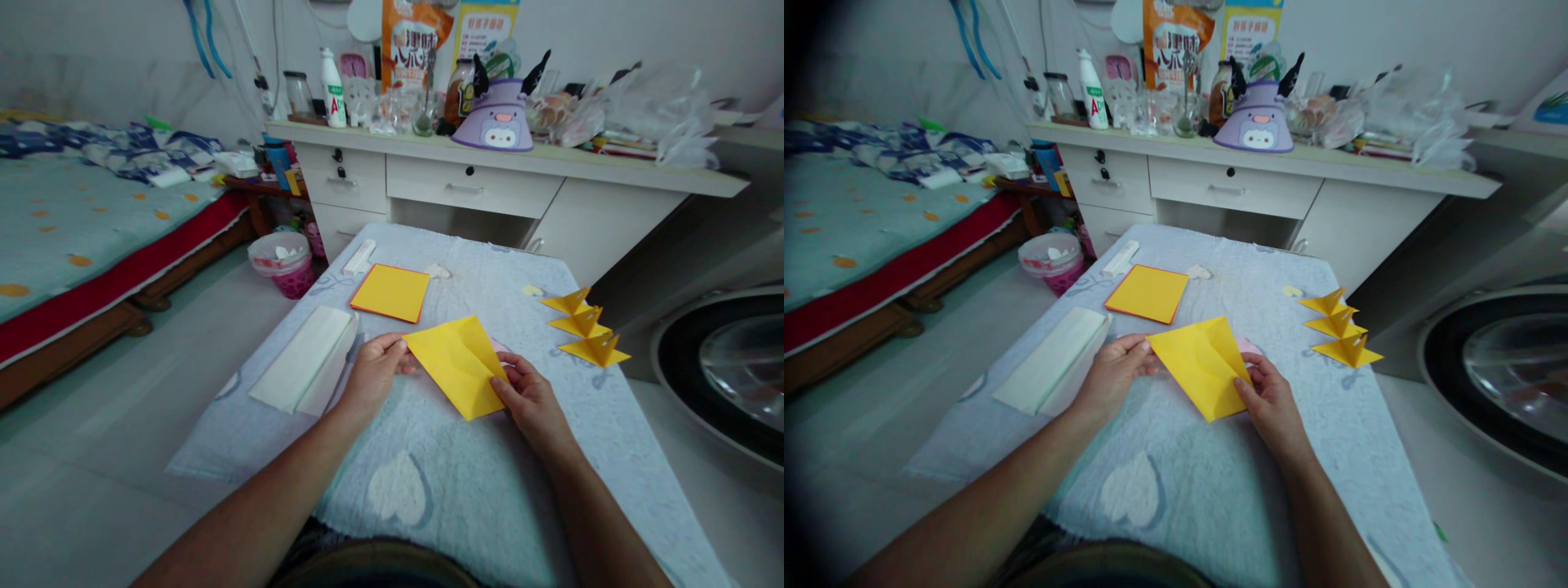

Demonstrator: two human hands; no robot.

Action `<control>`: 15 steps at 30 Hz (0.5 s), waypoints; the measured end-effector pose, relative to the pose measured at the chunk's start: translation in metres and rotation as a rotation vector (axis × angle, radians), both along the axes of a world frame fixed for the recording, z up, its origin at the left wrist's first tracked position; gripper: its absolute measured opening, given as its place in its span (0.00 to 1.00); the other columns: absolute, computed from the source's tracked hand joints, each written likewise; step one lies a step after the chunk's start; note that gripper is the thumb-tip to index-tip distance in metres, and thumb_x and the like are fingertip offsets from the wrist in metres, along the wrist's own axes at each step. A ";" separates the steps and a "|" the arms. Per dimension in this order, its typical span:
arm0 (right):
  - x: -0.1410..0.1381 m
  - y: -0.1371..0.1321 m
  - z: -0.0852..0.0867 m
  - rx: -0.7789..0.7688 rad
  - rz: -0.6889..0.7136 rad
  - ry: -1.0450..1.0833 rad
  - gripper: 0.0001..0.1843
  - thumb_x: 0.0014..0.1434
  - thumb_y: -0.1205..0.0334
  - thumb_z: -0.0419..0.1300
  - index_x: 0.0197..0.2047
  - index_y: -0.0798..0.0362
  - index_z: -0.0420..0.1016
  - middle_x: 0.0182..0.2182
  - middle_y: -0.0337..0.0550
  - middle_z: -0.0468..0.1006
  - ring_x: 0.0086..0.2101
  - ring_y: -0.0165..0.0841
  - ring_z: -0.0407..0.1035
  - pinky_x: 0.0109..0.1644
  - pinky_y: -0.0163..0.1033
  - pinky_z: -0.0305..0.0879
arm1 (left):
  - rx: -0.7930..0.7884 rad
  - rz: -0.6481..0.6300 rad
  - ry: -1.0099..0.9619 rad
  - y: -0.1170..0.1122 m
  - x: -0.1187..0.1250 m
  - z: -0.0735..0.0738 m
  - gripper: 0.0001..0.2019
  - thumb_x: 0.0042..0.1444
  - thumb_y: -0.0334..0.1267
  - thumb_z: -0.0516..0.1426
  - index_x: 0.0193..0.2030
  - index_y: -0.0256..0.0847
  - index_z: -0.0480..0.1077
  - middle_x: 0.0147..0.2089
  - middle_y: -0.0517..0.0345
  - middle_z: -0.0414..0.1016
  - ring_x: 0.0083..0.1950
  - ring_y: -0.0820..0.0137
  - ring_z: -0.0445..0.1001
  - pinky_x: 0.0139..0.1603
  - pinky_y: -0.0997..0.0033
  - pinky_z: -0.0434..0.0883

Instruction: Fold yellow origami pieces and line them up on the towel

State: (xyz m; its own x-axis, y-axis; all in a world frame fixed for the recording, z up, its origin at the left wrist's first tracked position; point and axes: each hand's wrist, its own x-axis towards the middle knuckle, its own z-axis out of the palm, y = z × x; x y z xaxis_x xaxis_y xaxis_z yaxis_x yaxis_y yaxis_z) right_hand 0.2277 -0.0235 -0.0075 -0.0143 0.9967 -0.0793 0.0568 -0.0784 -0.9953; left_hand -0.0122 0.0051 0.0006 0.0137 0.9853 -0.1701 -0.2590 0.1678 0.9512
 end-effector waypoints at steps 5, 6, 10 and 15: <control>0.003 -0.003 -0.002 0.047 0.014 -0.138 0.22 0.52 0.60 0.60 0.52 0.46 0.65 0.35 0.39 0.79 0.32 0.35 0.73 0.34 0.38 0.69 | 0.011 0.011 0.111 -0.002 -0.002 0.002 0.14 0.55 0.39 0.57 0.47 0.36 0.68 0.40 0.51 0.79 0.37 0.68 0.78 0.31 0.74 0.73; 0.004 -0.004 -0.002 0.060 0.021 -0.160 0.23 0.52 0.61 0.59 0.52 0.46 0.65 0.33 0.37 0.78 0.31 0.34 0.72 0.34 0.38 0.69 | 0.031 0.004 0.136 -0.003 -0.003 0.002 0.17 0.54 0.37 0.57 0.51 0.38 0.66 0.40 0.52 0.79 0.37 0.69 0.78 0.32 0.73 0.73; 0.013 -0.002 -0.002 0.100 0.049 -0.283 0.24 0.53 0.61 0.57 0.54 0.46 0.67 0.29 0.36 0.75 0.28 0.33 0.69 0.33 0.38 0.67 | 0.141 -0.143 0.312 -0.004 -0.009 0.003 0.17 0.53 0.33 0.56 0.51 0.40 0.69 0.41 0.55 0.78 0.39 0.69 0.76 0.35 0.72 0.72; 0.013 0.003 0.001 0.360 -0.175 -0.706 0.26 0.54 0.58 0.58 0.56 0.51 0.67 0.40 0.47 0.76 0.41 0.43 0.69 0.48 0.50 0.65 | 0.226 -0.283 0.574 -0.006 -0.012 -0.004 0.10 0.54 0.31 0.55 0.40 0.40 0.77 0.39 0.56 0.80 0.41 0.67 0.76 0.44 0.67 0.70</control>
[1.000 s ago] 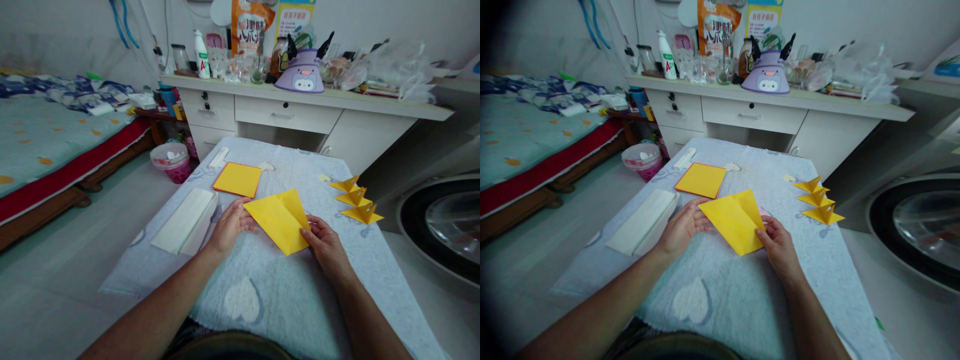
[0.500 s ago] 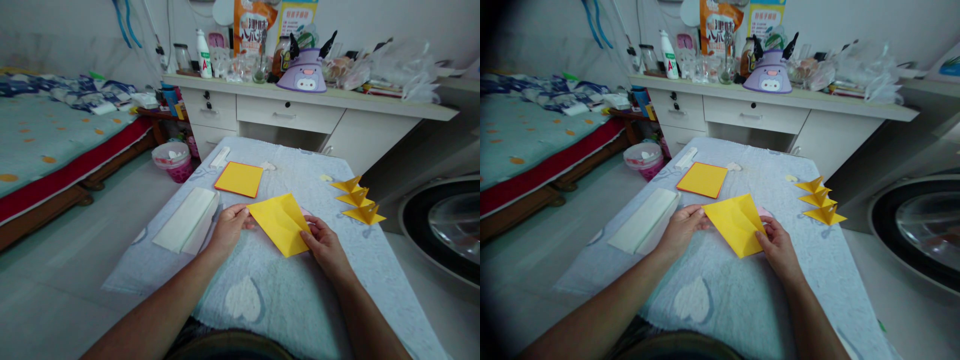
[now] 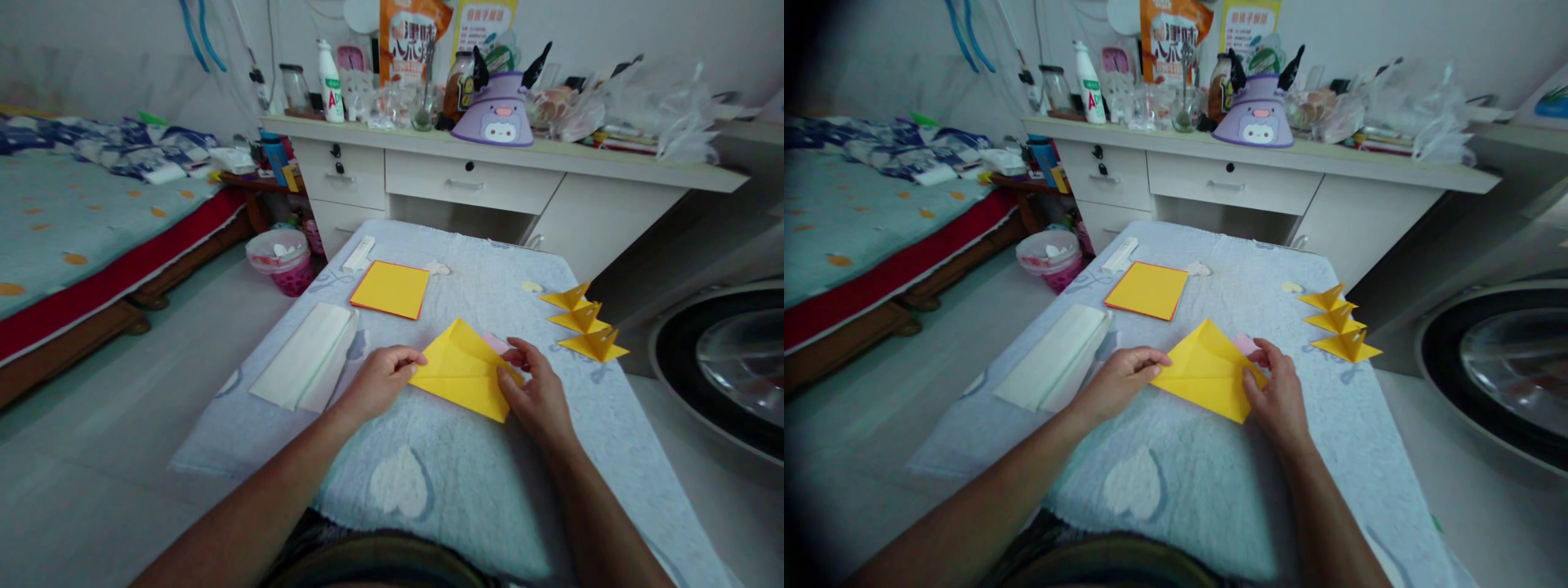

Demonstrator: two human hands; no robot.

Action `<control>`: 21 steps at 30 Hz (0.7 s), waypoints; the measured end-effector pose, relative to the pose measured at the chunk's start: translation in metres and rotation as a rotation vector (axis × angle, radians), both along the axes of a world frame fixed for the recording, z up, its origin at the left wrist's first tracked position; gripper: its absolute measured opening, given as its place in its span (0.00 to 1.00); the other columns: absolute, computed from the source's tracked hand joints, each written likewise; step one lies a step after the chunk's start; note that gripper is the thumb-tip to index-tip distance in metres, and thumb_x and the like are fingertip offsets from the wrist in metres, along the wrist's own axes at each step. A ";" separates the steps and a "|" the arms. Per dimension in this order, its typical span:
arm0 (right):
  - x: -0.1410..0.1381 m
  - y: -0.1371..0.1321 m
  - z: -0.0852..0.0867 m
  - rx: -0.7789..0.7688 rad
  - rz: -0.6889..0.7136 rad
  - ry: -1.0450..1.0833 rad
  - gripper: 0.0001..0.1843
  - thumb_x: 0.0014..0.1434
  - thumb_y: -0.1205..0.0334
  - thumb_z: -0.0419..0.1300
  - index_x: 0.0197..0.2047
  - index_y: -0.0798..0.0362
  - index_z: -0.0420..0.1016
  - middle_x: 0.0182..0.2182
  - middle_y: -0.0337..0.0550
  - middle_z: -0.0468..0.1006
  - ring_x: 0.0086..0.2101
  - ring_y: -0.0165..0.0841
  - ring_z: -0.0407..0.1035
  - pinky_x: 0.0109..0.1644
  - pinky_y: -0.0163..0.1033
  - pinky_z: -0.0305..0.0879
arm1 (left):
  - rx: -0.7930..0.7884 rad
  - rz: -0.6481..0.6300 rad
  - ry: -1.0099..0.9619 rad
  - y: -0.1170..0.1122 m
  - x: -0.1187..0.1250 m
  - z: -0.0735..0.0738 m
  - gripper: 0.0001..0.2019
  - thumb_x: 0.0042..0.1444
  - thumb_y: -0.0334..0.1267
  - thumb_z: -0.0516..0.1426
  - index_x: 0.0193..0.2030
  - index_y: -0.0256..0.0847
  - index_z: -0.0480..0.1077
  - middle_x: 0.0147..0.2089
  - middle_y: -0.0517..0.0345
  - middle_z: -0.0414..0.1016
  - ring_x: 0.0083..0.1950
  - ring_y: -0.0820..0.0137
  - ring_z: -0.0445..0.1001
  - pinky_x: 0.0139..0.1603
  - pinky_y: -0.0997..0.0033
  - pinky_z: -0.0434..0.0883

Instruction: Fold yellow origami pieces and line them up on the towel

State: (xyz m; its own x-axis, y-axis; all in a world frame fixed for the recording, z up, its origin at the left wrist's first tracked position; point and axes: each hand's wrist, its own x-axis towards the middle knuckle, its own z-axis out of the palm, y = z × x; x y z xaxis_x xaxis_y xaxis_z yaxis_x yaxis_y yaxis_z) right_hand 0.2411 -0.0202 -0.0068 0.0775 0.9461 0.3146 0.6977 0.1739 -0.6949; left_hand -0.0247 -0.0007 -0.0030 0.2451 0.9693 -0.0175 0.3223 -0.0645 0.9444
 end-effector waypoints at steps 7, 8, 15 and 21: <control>-0.034 -0.011 0.002 0.131 0.301 -0.433 0.20 0.61 0.57 0.56 0.56 0.49 0.71 0.53 0.50 0.74 0.55 0.49 0.60 0.59 0.59 0.50 | 0.083 -0.110 0.131 -0.011 -0.004 0.001 0.17 0.59 0.30 0.51 0.51 0.43 0.74 0.53 0.53 0.76 0.55 0.64 0.73 0.57 0.63 0.66; -0.037 -0.012 0.001 0.105 0.332 -0.462 0.20 0.62 0.57 0.56 0.56 0.48 0.71 0.52 0.50 0.74 0.55 0.49 0.59 0.60 0.59 0.49 | 0.107 -0.140 0.162 -0.013 -0.006 0.002 0.18 0.60 0.30 0.49 0.52 0.43 0.73 0.54 0.53 0.76 0.56 0.64 0.72 0.58 0.63 0.65; -0.040 -0.011 -0.005 0.024 0.341 -0.517 0.15 0.60 0.59 0.57 0.50 0.50 0.75 0.44 0.49 0.74 0.48 0.46 0.61 0.58 0.58 0.50 | 0.276 -0.248 0.415 -0.018 -0.026 0.006 0.20 0.51 0.23 0.49 0.47 0.42 0.72 0.50 0.53 0.71 0.56 0.63 0.65 0.61 0.59 0.62; -0.040 -0.011 -0.005 0.042 0.326 -0.468 0.10 0.59 0.60 0.57 0.42 0.50 0.76 0.40 0.47 0.73 0.45 0.43 0.62 0.53 0.53 0.54 | 0.273 -0.250 0.445 -0.020 -0.027 0.006 0.12 0.50 0.28 0.56 0.42 0.44 0.71 0.48 0.55 0.67 0.55 0.61 0.64 0.59 0.58 0.63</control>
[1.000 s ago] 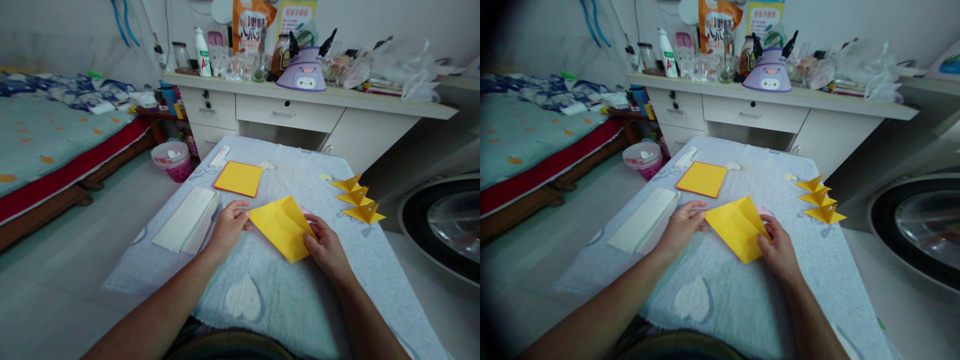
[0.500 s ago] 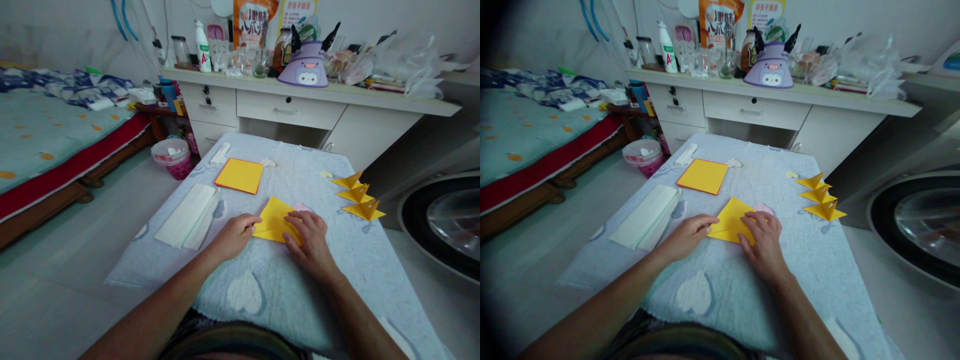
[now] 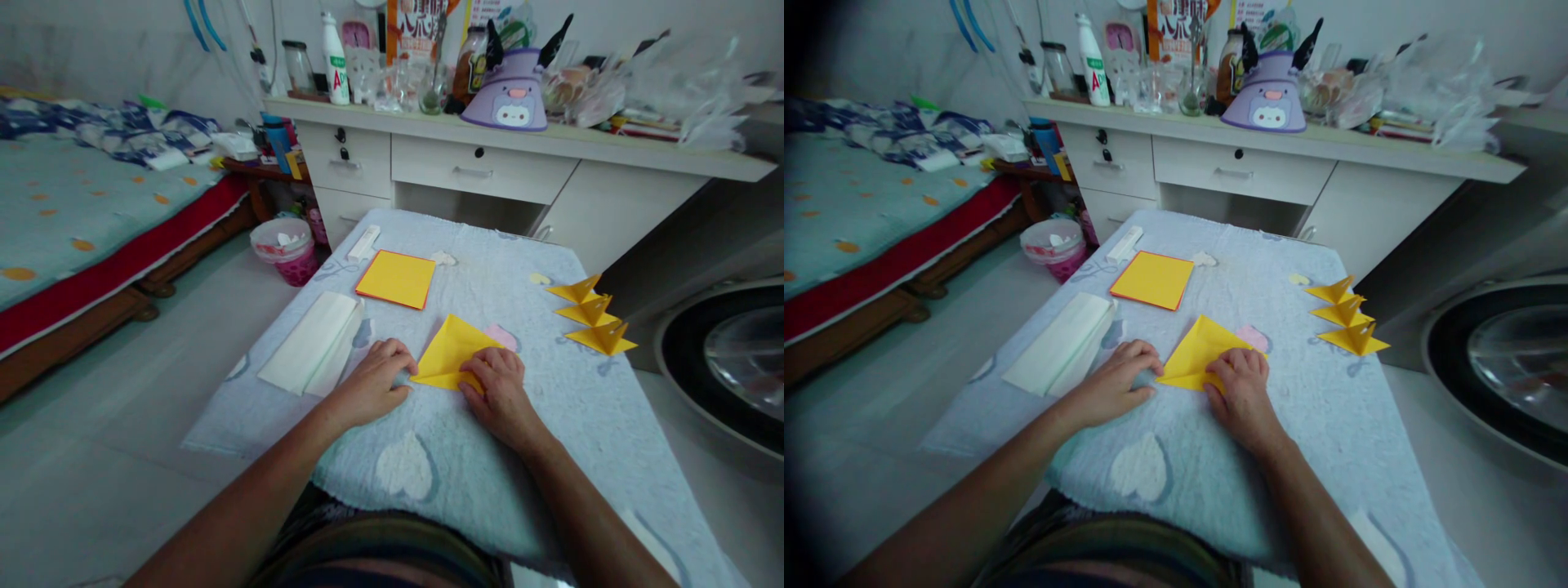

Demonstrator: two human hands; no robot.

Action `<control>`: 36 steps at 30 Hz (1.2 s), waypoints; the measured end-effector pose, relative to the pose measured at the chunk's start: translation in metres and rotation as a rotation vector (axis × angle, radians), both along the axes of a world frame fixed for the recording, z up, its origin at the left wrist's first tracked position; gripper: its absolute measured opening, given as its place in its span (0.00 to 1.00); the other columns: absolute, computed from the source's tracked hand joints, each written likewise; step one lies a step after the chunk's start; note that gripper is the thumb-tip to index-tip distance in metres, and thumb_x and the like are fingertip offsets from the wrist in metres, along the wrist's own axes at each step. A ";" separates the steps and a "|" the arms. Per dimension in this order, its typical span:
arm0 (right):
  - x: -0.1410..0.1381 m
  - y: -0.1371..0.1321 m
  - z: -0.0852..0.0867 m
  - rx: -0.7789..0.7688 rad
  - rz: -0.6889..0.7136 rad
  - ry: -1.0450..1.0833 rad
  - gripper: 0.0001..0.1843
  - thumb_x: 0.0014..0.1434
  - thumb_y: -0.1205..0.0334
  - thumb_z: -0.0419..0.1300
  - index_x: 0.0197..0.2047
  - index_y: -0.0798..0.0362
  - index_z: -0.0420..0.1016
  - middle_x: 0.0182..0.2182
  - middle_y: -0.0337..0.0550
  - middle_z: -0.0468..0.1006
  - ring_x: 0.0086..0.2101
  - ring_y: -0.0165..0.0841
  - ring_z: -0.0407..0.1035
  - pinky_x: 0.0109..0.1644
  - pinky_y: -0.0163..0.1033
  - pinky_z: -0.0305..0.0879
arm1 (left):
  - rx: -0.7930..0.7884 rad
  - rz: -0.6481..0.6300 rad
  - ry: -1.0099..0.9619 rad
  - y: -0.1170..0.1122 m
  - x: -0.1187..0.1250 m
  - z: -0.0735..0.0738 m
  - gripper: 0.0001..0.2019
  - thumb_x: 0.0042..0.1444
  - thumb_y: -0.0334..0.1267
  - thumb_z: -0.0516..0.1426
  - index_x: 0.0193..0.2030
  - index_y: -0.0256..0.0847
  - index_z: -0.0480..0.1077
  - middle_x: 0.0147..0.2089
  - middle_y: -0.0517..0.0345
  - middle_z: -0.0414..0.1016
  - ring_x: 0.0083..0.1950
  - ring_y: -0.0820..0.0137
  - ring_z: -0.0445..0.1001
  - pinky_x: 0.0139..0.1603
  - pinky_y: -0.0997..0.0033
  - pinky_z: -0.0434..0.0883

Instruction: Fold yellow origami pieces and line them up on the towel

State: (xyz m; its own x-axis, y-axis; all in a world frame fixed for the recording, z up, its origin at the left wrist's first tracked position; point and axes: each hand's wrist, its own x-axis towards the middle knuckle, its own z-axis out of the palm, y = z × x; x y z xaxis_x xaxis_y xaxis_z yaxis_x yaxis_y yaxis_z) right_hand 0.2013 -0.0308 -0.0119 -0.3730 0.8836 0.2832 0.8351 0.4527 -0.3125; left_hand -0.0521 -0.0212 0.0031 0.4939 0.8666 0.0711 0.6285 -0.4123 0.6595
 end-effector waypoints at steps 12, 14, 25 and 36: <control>0.006 0.007 -0.012 -0.090 -0.117 0.249 0.15 0.58 0.62 0.55 0.48 0.52 0.72 0.39 0.47 0.77 0.42 0.42 0.68 0.50 0.51 0.60 | 0.021 0.113 -0.004 0.000 0.012 -0.005 0.04 0.53 0.28 0.60 0.33 0.41 0.74 0.43 0.56 0.68 0.50 0.63 0.66 0.55 0.60 0.63; 0.006 0.007 -0.014 -0.112 -0.153 0.286 0.16 0.57 0.61 0.56 0.50 0.51 0.71 0.36 0.46 0.76 0.41 0.42 0.68 0.50 0.50 0.61 | 0.038 0.115 -0.004 0.000 0.012 -0.005 0.04 0.53 0.28 0.59 0.33 0.41 0.73 0.42 0.56 0.68 0.49 0.64 0.66 0.54 0.60 0.63; 0.003 0.009 -0.010 -0.191 -0.222 0.379 0.20 0.54 0.60 0.57 0.52 0.52 0.68 0.34 0.44 0.75 0.39 0.41 0.69 0.49 0.49 0.62 | 0.054 0.169 0.070 0.001 0.017 -0.007 0.06 0.53 0.28 0.57 0.31 0.41 0.73 0.40 0.55 0.69 0.47 0.63 0.67 0.52 0.60 0.64; 0.001 0.009 -0.010 -0.200 -0.251 0.392 0.25 0.53 0.60 0.57 0.55 0.55 0.66 0.34 0.44 0.75 0.39 0.40 0.70 0.49 0.48 0.62 | 0.103 0.185 0.137 0.002 0.018 -0.011 0.06 0.53 0.26 0.56 0.32 0.41 0.71 0.41 0.56 0.69 0.48 0.64 0.68 0.56 0.57 0.63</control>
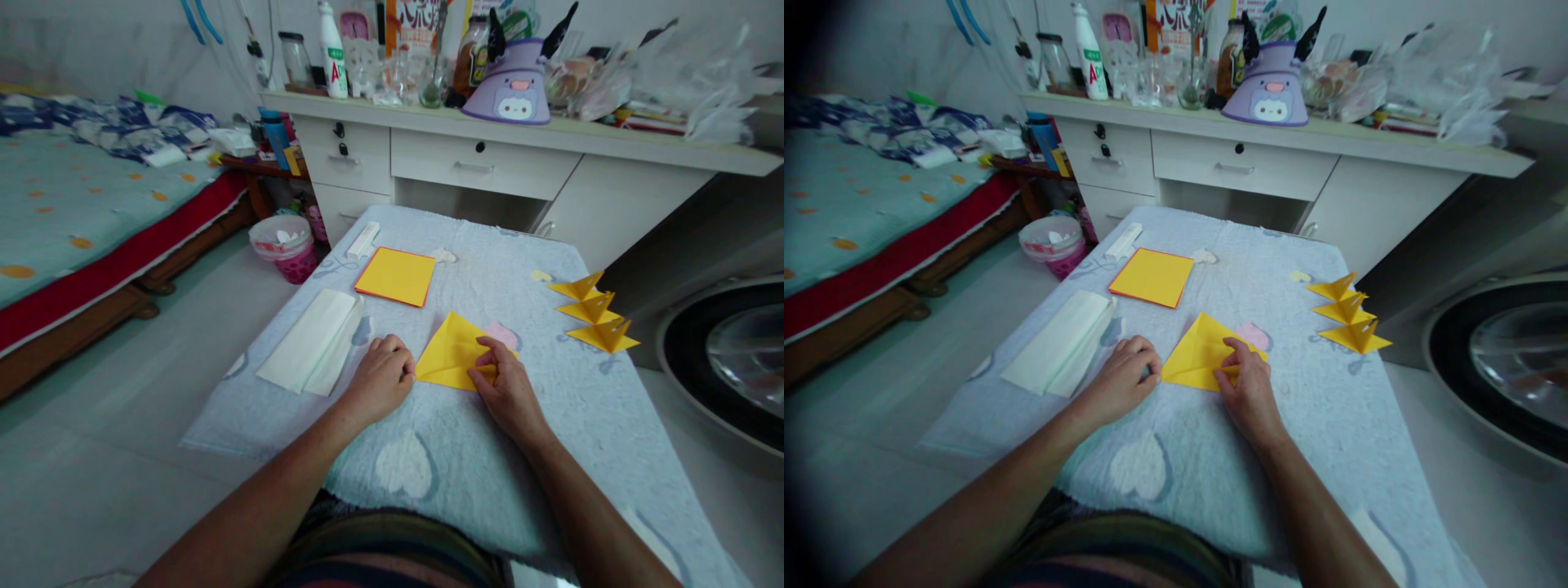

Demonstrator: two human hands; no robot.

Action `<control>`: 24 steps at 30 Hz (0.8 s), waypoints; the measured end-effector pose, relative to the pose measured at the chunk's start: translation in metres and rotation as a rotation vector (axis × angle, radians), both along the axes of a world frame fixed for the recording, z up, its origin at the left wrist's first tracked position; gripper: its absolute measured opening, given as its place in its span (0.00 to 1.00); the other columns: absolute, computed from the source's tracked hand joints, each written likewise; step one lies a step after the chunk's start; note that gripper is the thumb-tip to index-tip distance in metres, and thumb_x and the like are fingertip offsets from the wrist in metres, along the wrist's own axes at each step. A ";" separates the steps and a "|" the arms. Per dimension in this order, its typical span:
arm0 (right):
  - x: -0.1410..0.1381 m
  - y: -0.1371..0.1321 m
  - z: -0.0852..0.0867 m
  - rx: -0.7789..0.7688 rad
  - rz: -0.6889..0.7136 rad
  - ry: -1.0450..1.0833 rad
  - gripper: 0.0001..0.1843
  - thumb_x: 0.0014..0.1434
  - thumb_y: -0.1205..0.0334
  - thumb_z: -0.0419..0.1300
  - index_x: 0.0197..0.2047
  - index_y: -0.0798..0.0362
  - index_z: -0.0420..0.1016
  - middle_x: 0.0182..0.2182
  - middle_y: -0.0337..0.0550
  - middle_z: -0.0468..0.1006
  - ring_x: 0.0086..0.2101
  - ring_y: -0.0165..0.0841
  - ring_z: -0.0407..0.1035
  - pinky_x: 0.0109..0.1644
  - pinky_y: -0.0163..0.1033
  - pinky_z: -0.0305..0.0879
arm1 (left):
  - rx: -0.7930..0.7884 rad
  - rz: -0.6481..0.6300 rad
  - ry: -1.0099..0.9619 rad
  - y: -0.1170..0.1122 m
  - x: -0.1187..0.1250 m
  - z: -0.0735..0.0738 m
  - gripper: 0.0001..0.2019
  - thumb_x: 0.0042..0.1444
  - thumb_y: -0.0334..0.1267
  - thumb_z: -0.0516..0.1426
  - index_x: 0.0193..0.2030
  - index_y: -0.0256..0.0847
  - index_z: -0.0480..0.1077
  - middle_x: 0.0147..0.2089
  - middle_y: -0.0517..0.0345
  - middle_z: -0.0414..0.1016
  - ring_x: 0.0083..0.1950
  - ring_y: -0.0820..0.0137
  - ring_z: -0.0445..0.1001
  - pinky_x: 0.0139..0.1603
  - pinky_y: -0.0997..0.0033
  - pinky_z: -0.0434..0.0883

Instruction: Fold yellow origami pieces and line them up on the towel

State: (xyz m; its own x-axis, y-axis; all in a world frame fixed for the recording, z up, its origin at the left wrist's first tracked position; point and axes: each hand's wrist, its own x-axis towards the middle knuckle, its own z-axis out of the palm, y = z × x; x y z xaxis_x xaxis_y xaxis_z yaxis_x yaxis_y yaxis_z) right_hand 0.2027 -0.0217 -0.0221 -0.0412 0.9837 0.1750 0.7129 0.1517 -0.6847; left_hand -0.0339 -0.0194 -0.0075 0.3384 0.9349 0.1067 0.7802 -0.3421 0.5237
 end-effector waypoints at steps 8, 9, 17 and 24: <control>0.002 0.002 -0.006 0.050 0.015 -0.032 0.25 0.53 0.61 0.57 0.55 0.55 0.67 0.33 0.44 0.75 0.38 0.40 0.70 0.50 0.49 0.62 | 0.297 -0.261 0.114 -0.043 0.014 0.002 0.09 0.64 0.30 0.50 0.46 0.41 0.69 0.50 0.52 0.74 0.53 0.61 0.69 0.53 0.57 0.67; 0.002 0.002 -0.007 0.056 0.015 -0.036 0.25 0.53 0.61 0.57 0.55 0.55 0.66 0.33 0.44 0.75 0.38 0.40 0.70 0.50 0.49 0.62 | 0.314 -0.353 0.110 -0.050 0.018 0.000 0.10 0.65 0.31 0.49 0.48 0.40 0.69 0.52 0.51 0.74 0.54 0.63 0.70 0.55 0.59 0.67; 0.002 0.002 -0.007 0.082 0.025 -0.058 0.24 0.54 0.61 0.57 0.55 0.54 0.67 0.32 0.42 0.75 0.38 0.39 0.70 0.50 0.49 0.62 | 0.276 -0.372 0.152 -0.062 0.025 -0.015 0.26 0.61 0.45 0.58 0.62 0.35 0.60 0.64 0.46 0.67 0.66 0.59 0.64 0.68 0.59 0.60; 0.000 0.002 -0.006 0.084 0.020 -0.085 0.23 0.53 0.61 0.56 0.54 0.54 0.67 0.32 0.43 0.76 0.37 0.39 0.70 0.49 0.49 0.62 | 0.218 -0.351 0.176 -0.064 0.016 -0.014 0.32 0.61 0.50 0.57 0.66 0.36 0.56 0.68 0.44 0.61 0.71 0.58 0.56 0.70 0.57 0.57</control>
State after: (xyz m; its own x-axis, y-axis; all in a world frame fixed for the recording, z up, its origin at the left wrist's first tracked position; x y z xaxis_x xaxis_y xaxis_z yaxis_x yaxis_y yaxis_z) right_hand 0.2031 -0.0198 -0.0276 -0.0793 0.9644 0.2522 0.7640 0.2213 -0.6061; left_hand -0.0175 -0.0837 -0.0210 0.6621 0.7221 0.2005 0.6677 -0.6898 0.2797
